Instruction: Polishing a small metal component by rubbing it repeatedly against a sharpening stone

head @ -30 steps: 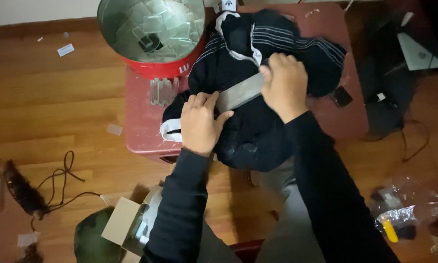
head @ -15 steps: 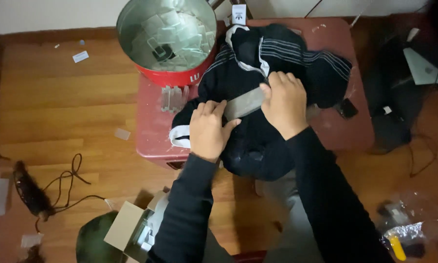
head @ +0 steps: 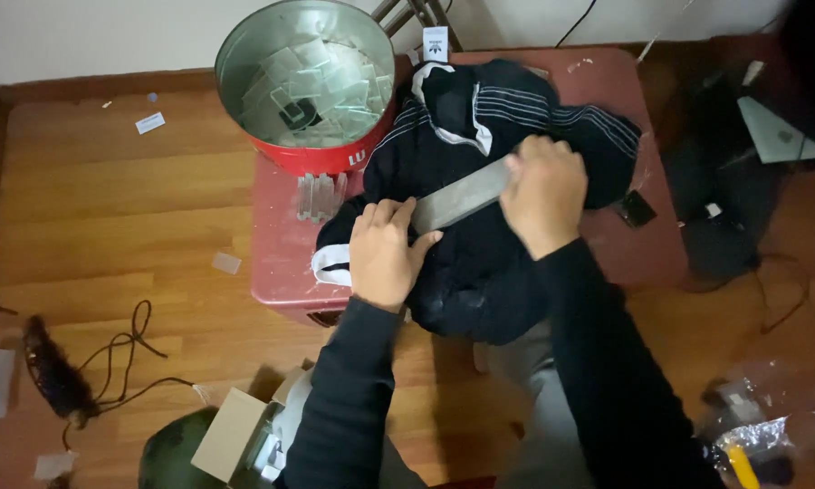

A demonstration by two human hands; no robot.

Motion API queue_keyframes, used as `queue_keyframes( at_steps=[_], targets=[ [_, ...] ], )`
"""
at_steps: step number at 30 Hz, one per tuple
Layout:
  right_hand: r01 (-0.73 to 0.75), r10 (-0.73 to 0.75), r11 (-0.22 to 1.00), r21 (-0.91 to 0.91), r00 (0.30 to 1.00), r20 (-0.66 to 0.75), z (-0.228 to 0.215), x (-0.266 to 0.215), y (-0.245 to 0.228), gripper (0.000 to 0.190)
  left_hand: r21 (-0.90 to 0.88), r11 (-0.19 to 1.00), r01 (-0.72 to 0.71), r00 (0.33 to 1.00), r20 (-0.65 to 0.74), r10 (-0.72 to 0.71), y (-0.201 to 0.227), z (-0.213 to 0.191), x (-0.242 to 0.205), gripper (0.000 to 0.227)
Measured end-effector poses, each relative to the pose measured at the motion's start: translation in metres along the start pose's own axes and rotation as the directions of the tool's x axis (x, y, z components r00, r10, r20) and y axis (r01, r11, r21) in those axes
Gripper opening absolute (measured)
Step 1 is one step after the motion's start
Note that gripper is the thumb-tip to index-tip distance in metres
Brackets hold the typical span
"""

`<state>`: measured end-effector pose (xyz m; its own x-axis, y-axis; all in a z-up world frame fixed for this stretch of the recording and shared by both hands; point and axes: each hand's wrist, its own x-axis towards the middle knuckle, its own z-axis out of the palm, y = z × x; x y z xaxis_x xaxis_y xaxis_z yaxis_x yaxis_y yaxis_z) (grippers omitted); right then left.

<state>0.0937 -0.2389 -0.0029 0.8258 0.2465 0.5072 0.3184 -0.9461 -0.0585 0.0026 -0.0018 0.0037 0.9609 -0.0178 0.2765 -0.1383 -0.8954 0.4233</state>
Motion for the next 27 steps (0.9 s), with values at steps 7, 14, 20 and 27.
queue_keyframes(
  at_steps=[7, 14, 20, 27],
  targets=[
    [-0.059, 0.058, 0.998, 0.017, 0.998, 0.028, 0.004, -0.001, 0.005, 0.019, -0.009, 1.0, 0.004, 1.0, -0.028, -0.005, -0.002, 0.005, -0.003, 0.065],
    [-0.048, 0.047, 0.997, 0.063, 0.999, 0.009, 0.01, -0.004, 0.004, 0.022, -0.005, 1.0, -0.009, 1.0, -0.023, 0.009, -0.005, 0.007, -0.002, 0.064],
    [0.009, -0.01, 0.999, 0.04, 1.0, 0.022, 0.004, -0.001, -0.005, 0.017, -0.016, 1.0, 0.002, 1.0, -0.03, -0.003, -0.003, 0.007, 0.001, 0.065],
    [0.005, -0.008, 0.994, 0.109, 0.999, 0.034, -0.008, -0.005, -0.021, 0.025, -0.013, 1.0, 0.004, 1.0, -0.02, -0.005, -0.003, 0.003, -0.001, 0.064]
  ],
)
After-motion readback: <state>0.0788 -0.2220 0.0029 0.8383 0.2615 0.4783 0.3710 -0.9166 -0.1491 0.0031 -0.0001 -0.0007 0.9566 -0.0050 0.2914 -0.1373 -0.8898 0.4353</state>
